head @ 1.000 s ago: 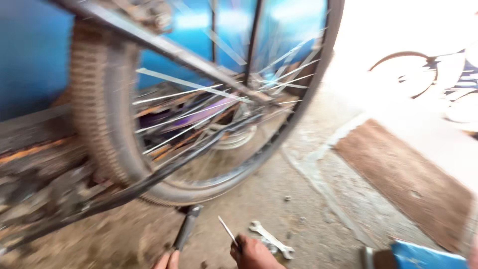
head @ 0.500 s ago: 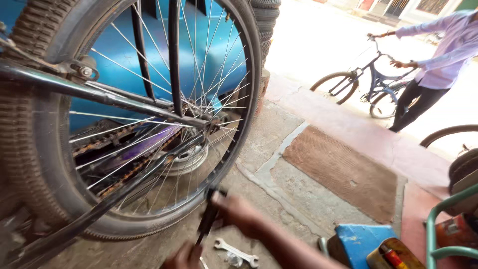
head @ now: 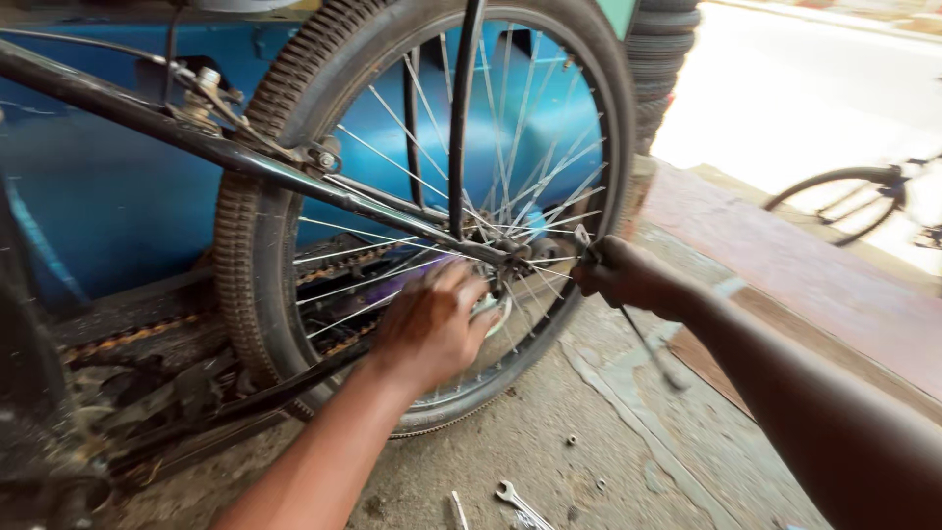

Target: The person repairs the rear wheel assembly of a bicycle by first loosening a bolt with a screwdriver and then using a hammer and a wrench to adjust and secure a metal bracket and rod to the wheel axle.

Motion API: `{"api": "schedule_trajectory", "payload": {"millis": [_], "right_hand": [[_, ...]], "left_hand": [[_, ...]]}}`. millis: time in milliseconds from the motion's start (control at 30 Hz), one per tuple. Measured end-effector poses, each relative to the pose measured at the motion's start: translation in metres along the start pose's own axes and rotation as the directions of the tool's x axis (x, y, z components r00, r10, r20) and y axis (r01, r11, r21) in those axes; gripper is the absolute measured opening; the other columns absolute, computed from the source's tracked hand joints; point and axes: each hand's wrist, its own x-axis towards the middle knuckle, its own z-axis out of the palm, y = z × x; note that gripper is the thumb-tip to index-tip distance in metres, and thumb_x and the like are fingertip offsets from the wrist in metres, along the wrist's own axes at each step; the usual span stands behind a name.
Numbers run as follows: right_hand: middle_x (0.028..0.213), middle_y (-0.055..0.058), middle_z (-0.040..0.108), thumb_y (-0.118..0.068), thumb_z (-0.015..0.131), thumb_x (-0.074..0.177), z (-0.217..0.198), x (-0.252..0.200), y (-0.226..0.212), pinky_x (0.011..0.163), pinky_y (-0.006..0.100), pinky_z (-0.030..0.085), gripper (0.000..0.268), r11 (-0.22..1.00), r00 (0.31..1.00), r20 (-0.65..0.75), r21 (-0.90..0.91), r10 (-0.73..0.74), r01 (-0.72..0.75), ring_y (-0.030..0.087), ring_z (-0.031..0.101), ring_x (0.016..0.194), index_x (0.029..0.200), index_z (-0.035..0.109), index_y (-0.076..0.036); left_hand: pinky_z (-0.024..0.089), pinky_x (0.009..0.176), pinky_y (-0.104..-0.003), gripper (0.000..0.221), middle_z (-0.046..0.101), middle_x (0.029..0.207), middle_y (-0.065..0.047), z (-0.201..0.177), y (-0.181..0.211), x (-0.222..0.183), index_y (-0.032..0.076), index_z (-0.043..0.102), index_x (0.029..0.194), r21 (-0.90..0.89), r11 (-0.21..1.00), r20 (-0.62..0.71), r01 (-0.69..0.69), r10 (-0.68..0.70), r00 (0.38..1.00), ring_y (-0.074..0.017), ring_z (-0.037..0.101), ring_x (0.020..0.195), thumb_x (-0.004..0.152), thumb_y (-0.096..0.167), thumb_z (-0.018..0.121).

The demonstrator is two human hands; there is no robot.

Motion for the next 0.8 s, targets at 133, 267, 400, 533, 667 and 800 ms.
{"api": "schedule_trajectory", "payload": {"millis": [133, 267, 400, 533, 667, 800], "right_hand": [[0.089, 0.016, 0.069, -0.028, 0.078, 0.087, 0.029, 0.011, 0.011, 0.067, 0.040, 0.058, 0.053, 0.877, 0.893, -0.086, -0.254, -0.441, 0.408, 0.027, 0.069, 0.080, 0.118, 0.043, -0.003], [0.097, 0.014, 0.069, -0.032, 0.079, 0.084, 0.045, 0.000, 0.013, 0.075, 0.044, 0.054, 0.049, 0.795, 0.806, -0.148, -0.343, -0.572, 0.501, 0.028, 0.068, 0.089, 0.112, 0.049, -0.005], [0.098, 0.010, 0.069, -0.034, 0.080, 0.085, 0.043, 0.001, 0.004, 0.084, 0.048, 0.046, 0.042, 0.834, 0.872, -0.152, -0.406, -0.465, 0.374, 0.027, 0.064, 0.099, 0.109, 0.055, -0.009], [0.100, 0.008, 0.070, -0.030, 0.082, 0.079, 0.042, 0.003, 0.012, 0.083, 0.048, 0.044, 0.044, 0.831, 0.831, -0.228, -0.384, -0.508, 0.402, 0.028, 0.062, 0.102, 0.109, 0.058, -0.009], [0.099, 0.007, 0.070, -0.028, 0.081, 0.080, 0.043, 0.019, 0.026, 0.084, 0.046, 0.045, 0.041, 0.842, 0.841, -0.213, -0.348, -0.498, 0.411, 0.025, 0.063, 0.103, 0.108, 0.058, -0.009], [0.102, 0.010, 0.069, -0.028, 0.081, 0.079, 0.047, 0.031, 0.038, 0.085, 0.046, 0.046, 0.043, 0.818, 0.808, -0.213, -0.334, -0.549, 0.468, 0.026, 0.063, 0.103, 0.108, 0.057, -0.006]], "left_hand": [[0.059, 0.084, -0.042, 0.063, 0.073, 0.106, -0.021, 0.017, 0.004, 0.035, 0.002, 0.053, 0.143, 0.105, 0.940, 0.243, 0.324, -0.340, 0.908, -0.0314, 0.073, 0.095, 0.100, 0.048, 0.057], [0.055, 0.091, -0.047, 0.077, 0.072, 0.112, -0.020, 0.051, 0.012, 0.053, 0.003, 0.063, 0.127, 0.100, 0.860, 0.228, 0.501, -0.510, 0.830, -0.0348, 0.070, 0.106, 0.086, 0.068, 0.065], [0.055, 0.093, -0.047, 0.081, 0.072, 0.117, -0.016, 0.081, 0.009, 0.066, 0.010, 0.070, 0.122, -0.047, 0.797, 0.107, 0.602, -0.595, 0.797, -0.0340, 0.071, 0.109, 0.075, 0.077, 0.068], [0.054, 0.093, -0.046, 0.079, 0.074, 0.115, -0.013, 0.102, 0.007, 0.070, 0.016, 0.073, 0.119, 0.027, 0.755, 0.046, 0.655, -0.655, 0.754, -0.0329, 0.071, 0.109, 0.073, 0.080, 0.066], [0.052, 0.094, -0.047, 0.078, 0.075, 0.113, -0.012, 0.107, 0.003, 0.083, 0.019, 0.075, 0.118, 0.091, 0.711, 0.087, 0.697, -0.703, 0.706, -0.0319, 0.070, 0.109, 0.074, 0.082, 0.063], [0.053, 0.092, -0.049, 0.077, 0.077, 0.104, -0.011, 0.109, 0.008, 0.091, 0.021, 0.079, 0.112, 0.161, 0.700, 0.085, 0.696, -0.712, 0.697, -0.0316, 0.072, 0.103, 0.073, 0.084, 0.061]]}}
